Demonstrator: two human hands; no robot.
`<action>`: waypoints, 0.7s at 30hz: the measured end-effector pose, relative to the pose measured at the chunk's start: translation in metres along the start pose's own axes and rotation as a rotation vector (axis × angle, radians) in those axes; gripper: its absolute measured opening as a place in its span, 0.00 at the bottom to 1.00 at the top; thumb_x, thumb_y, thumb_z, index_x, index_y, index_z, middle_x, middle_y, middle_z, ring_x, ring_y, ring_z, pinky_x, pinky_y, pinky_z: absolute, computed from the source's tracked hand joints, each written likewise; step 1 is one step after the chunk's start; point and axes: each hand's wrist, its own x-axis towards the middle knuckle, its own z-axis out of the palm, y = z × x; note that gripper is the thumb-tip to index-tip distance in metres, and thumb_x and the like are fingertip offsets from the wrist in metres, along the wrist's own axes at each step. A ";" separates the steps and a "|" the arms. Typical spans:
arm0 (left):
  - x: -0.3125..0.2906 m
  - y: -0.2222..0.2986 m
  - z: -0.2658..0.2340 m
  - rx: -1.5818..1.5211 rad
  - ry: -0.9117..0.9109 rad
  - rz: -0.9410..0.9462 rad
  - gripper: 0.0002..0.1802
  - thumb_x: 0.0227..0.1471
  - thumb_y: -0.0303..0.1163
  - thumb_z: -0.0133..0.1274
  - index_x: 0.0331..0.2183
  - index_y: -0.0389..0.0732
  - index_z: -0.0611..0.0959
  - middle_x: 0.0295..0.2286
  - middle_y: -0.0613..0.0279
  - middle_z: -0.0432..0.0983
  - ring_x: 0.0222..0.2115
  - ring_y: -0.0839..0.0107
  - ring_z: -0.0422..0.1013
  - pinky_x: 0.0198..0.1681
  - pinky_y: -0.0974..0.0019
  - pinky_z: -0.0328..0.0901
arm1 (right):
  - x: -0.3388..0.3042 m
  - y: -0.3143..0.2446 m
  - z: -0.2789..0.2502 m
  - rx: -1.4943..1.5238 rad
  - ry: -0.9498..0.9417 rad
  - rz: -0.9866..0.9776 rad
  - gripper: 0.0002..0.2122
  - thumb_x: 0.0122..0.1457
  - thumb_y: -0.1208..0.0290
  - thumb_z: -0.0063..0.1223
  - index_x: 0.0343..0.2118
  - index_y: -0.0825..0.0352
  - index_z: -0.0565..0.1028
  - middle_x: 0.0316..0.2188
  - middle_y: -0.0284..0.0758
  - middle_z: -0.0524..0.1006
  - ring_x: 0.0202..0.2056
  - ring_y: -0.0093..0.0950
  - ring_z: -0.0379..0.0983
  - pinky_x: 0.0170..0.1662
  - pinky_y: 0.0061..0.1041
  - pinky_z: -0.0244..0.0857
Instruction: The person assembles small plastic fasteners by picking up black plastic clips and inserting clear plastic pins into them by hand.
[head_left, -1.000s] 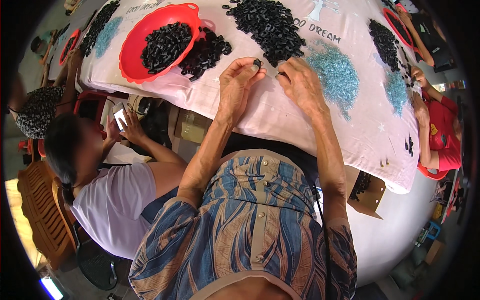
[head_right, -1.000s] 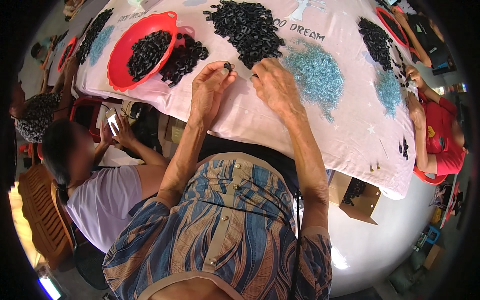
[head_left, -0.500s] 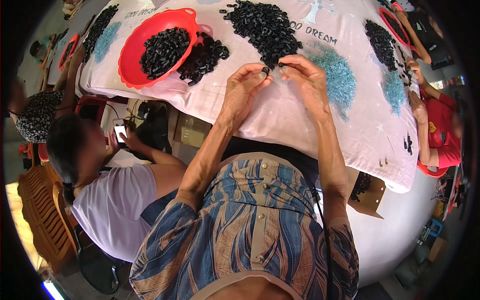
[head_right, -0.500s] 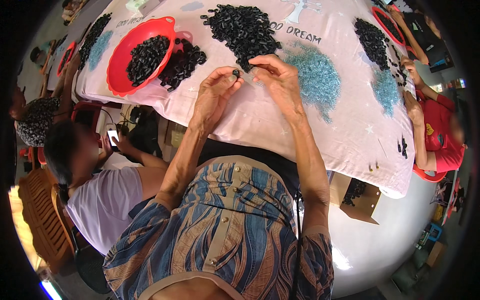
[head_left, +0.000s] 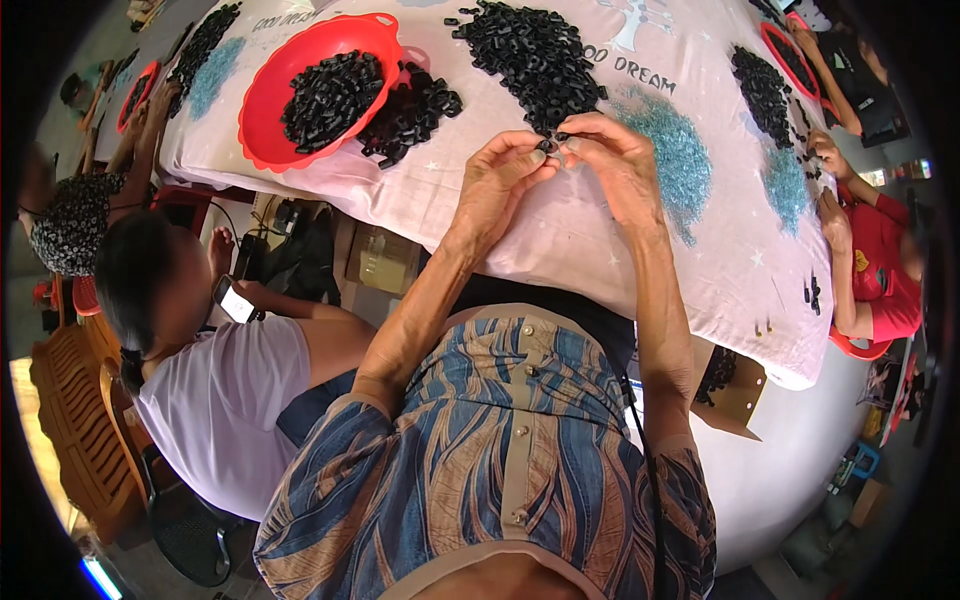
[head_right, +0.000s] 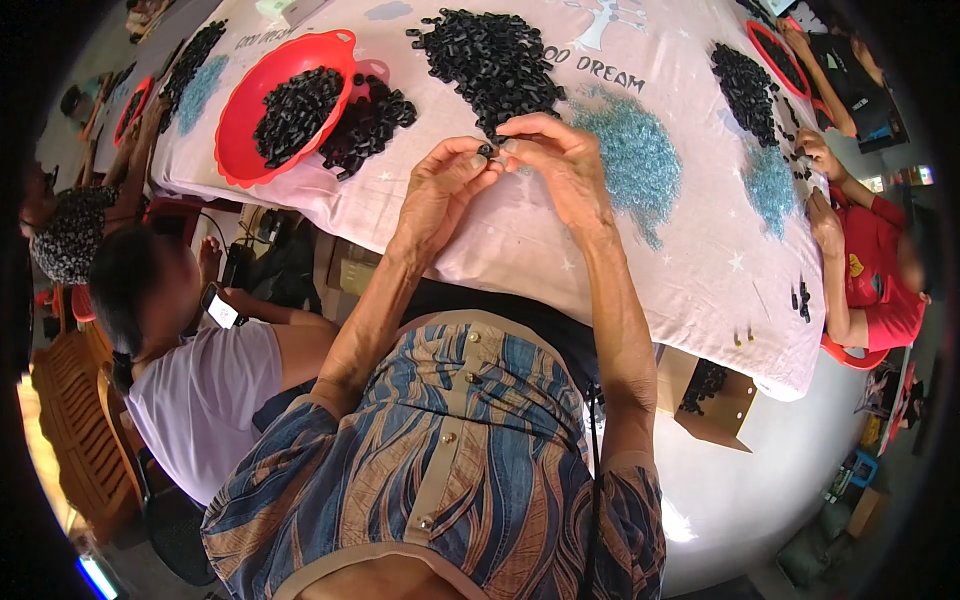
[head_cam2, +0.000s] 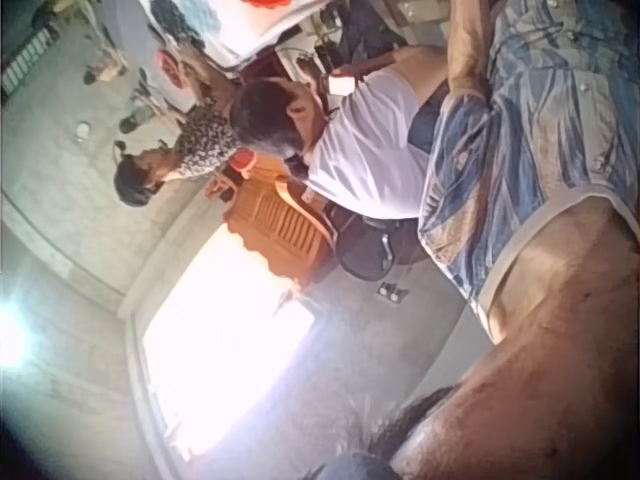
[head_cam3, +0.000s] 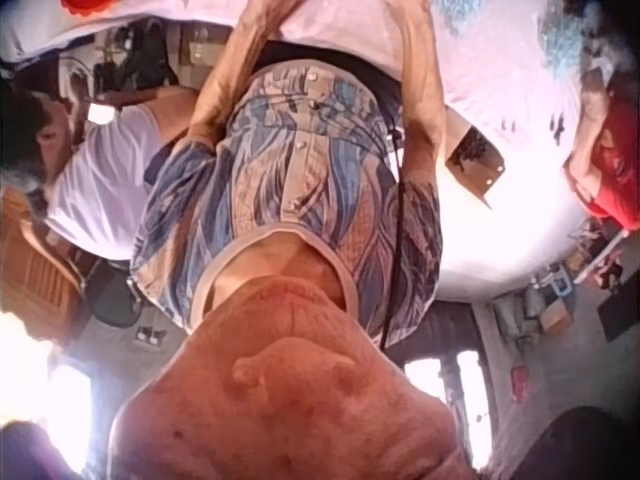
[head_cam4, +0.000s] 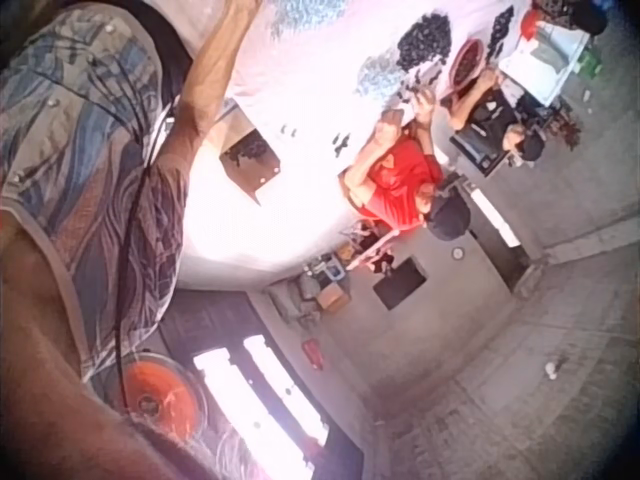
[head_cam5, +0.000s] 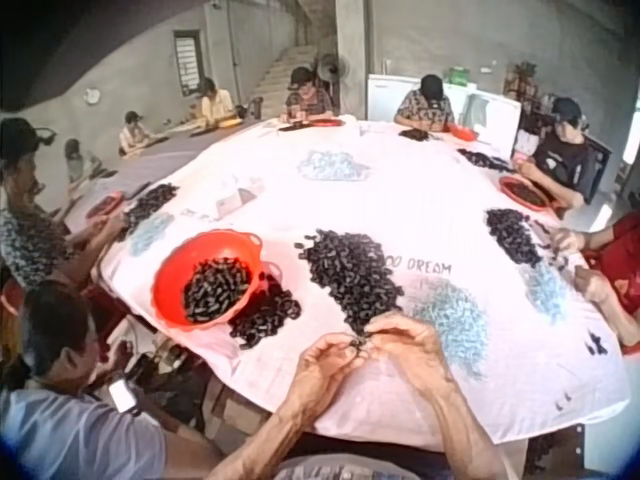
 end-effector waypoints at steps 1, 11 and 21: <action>0.000 0.000 0.001 0.011 -0.002 0.004 0.07 0.56 0.20 0.51 0.39 0.32 0.78 0.37 0.53 0.78 0.38 0.67 0.76 0.45 0.69 0.73 | 0.000 0.002 -0.001 -0.001 -0.001 -0.001 0.07 0.52 0.82 0.56 0.35 0.72 0.79 0.26 0.34 0.78 0.27 0.20 0.73 0.35 0.18 0.66; -0.003 0.001 0.006 0.074 0.034 0.038 0.08 0.57 0.20 0.50 0.40 0.31 0.77 0.37 0.53 0.78 0.36 0.68 0.76 0.43 0.70 0.73 | 0.001 0.005 0.000 -0.003 -0.030 0.032 0.07 0.52 0.82 0.56 0.35 0.73 0.78 0.25 0.35 0.78 0.24 0.20 0.72 0.31 0.18 0.66; -0.005 0.000 0.009 0.155 0.046 0.048 0.07 0.55 0.20 0.52 0.38 0.32 0.79 0.34 0.57 0.79 0.32 0.74 0.75 0.39 0.74 0.71 | 0.000 0.002 0.000 -0.039 -0.017 0.038 0.07 0.52 0.81 0.56 0.34 0.73 0.78 0.25 0.33 0.78 0.24 0.19 0.71 0.31 0.18 0.66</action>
